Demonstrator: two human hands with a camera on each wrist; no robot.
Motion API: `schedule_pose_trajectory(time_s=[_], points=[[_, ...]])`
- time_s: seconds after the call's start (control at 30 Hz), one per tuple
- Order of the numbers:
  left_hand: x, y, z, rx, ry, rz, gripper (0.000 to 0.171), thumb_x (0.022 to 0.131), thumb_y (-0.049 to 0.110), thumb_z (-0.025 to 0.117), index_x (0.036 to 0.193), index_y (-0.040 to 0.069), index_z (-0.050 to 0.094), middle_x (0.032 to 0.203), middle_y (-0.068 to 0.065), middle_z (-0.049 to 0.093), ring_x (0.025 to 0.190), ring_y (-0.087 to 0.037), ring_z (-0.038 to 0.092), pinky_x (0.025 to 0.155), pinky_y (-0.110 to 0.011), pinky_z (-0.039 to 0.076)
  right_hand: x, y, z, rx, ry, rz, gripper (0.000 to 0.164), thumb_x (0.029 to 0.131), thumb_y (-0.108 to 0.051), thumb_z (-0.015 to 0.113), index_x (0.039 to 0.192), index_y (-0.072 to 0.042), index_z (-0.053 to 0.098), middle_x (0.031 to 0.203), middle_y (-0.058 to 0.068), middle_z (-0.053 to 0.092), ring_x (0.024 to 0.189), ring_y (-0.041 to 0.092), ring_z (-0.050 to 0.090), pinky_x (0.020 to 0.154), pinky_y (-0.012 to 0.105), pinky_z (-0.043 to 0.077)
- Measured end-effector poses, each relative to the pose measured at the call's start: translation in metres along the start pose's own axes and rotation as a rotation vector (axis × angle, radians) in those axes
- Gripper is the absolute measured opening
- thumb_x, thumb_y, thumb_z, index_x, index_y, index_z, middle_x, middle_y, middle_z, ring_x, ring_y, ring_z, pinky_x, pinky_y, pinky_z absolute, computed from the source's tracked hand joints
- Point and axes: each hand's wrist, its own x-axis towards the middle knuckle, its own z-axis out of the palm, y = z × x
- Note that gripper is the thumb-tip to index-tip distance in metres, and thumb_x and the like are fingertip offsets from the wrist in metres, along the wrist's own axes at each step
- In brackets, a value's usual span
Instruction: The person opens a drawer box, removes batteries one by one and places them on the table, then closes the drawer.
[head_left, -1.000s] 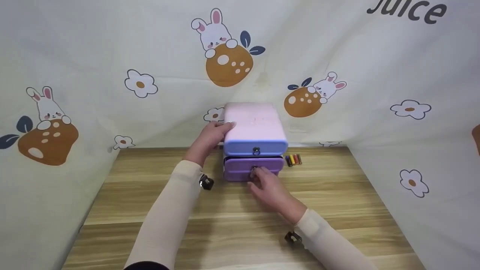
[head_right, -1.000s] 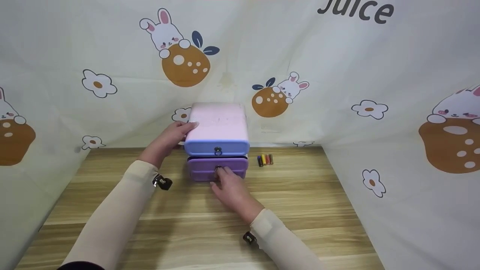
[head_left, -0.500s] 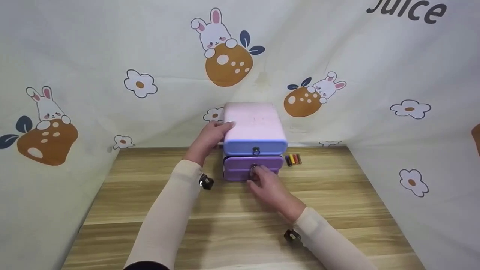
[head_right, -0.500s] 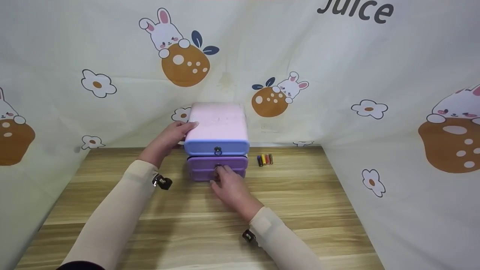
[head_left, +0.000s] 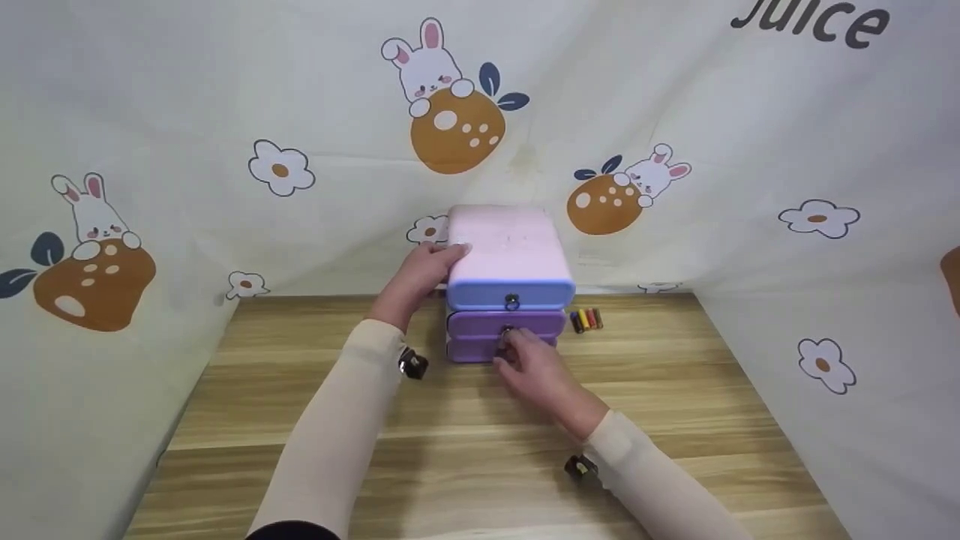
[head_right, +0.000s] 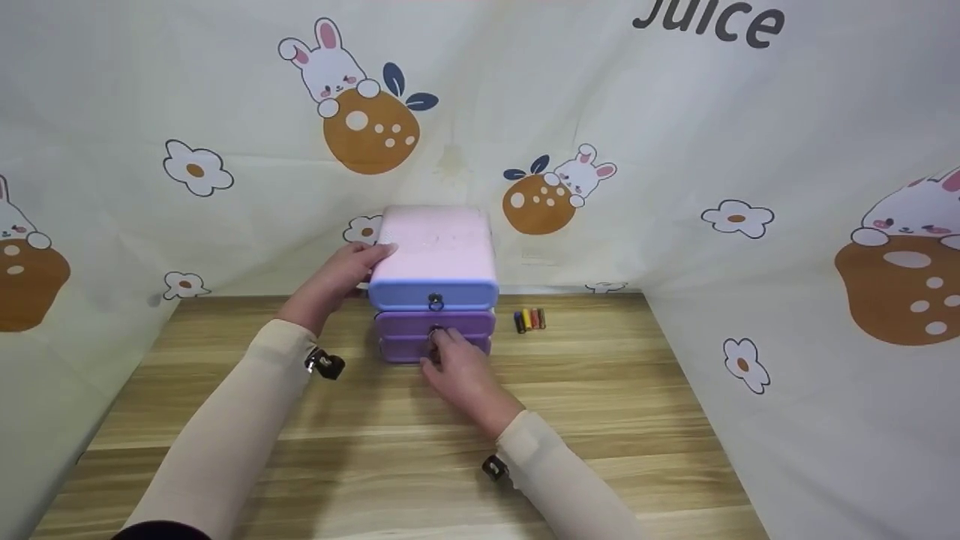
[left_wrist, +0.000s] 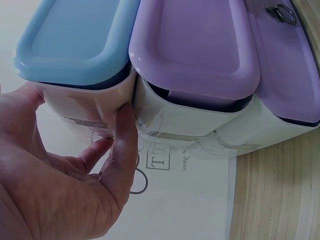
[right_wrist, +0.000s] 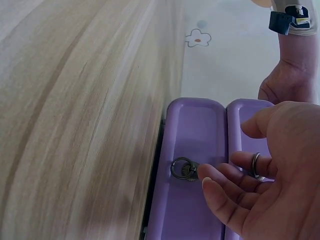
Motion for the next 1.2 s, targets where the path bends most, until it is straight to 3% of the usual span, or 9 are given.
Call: schedule_pose_trajectory(time_s=[0.17,0.3,0.57,0.7,0.9,1.2], points=[[0.0002,-0.0007,0.0006,-0.001,-0.002,-0.006,0.081,0.103,0.06,0.069,0.157,0.003,0.047,0.137,-0.015,0.064,0.128,-0.03,0.063,0.114,-0.054,0.052,0.0013,0.0,0.0003,-0.023,0.0,-0.002,0.025,0.101,-0.021,0.078,0.119,-0.006,0.071,0.106,0.004,0.067,0.091,0.021,0.065,0.085,0.043,0.061],[0.0006,-0.0013,0.001,0.006,0.003,-0.004,0.08,0.103,0.059,0.069,0.156,0.003,0.047,0.136,-0.014,0.065,0.126,-0.029,0.064,0.109,-0.05,0.056,0.0032,0.0007,0.0006,-0.035,-0.001,-0.008,0.023,0.101,-0.021,0.078,0.117,-0.006,0.071,0.103,0.004,0.066,0.089,0.02,0.063,0.082,0.043,0.06],[0.0015,-0.0004,-0.0003,0.037,0.023,0.014,0.082,0.103,0.06,0.069,0.156,0.002,0.048,0.137,-0.015,0.065,0.126,-0.03,0.064,0.11,-0.05,0.055,0.0046,-0.0012,-0.001,-0.032,0.002,-0.003,0.023,0.102,-0.022,0.077,0.118,-0.006,0.071,0.104,0.005,0.067,0.09,0.023,0.064,0.084,0.045,0.059],[0.0013,-0.0014,-0.0002,0.003,0.007,0.012,0.084,0.103,0.059,0.07,0.159,0.001,0.046,0.138,-0.016,0.064,0.126,-0.03,0.064,0.111,-0.05,0.055,0.0032,-0.002,-0.0035,-0.058,0.013,0.003,0.026,0.103,-0.023,0.077,0.122,-0.005,0.072,0.108,0.007,0.069,0.093,0.025,0.067,0.088,0.048,0.061],[0.0012,-0.0018,0.0001,-0.021,0.0,0.003,0.086,0.103,0.059,0.071,0.16,0.0,0.044,0.14,-0.016,0.063,0.127,-0.03,0.064,0.11,-0.049,0.056,0.0004,-0.0026,-0.0062,-0.103,0.066,-0.025,0.029,0.104,-0.024,0.076,0.126,-0.005,0.074,0.113,0.01,0.071,0.097,0.031,0.071,0.092,0.053,0.061],[0.0011,-0.0011,0.0002,0.019,0.014,0.005,0.085,0.102,0.061,0.07,0.159,0.001,0.046,0.139,-0.016,0.064,0.126,-0.029,0.064,0.108,-0.047,0.057,-0.0025,-0.0022,-0.0087,-0.143,0.183,-0.078,0.02,0.105,-0.019,0.073,0.119,-0.005,0.077,0.109,0.009,0.07,0.089,0.03,0.07,0.083,0.05,0.063]])
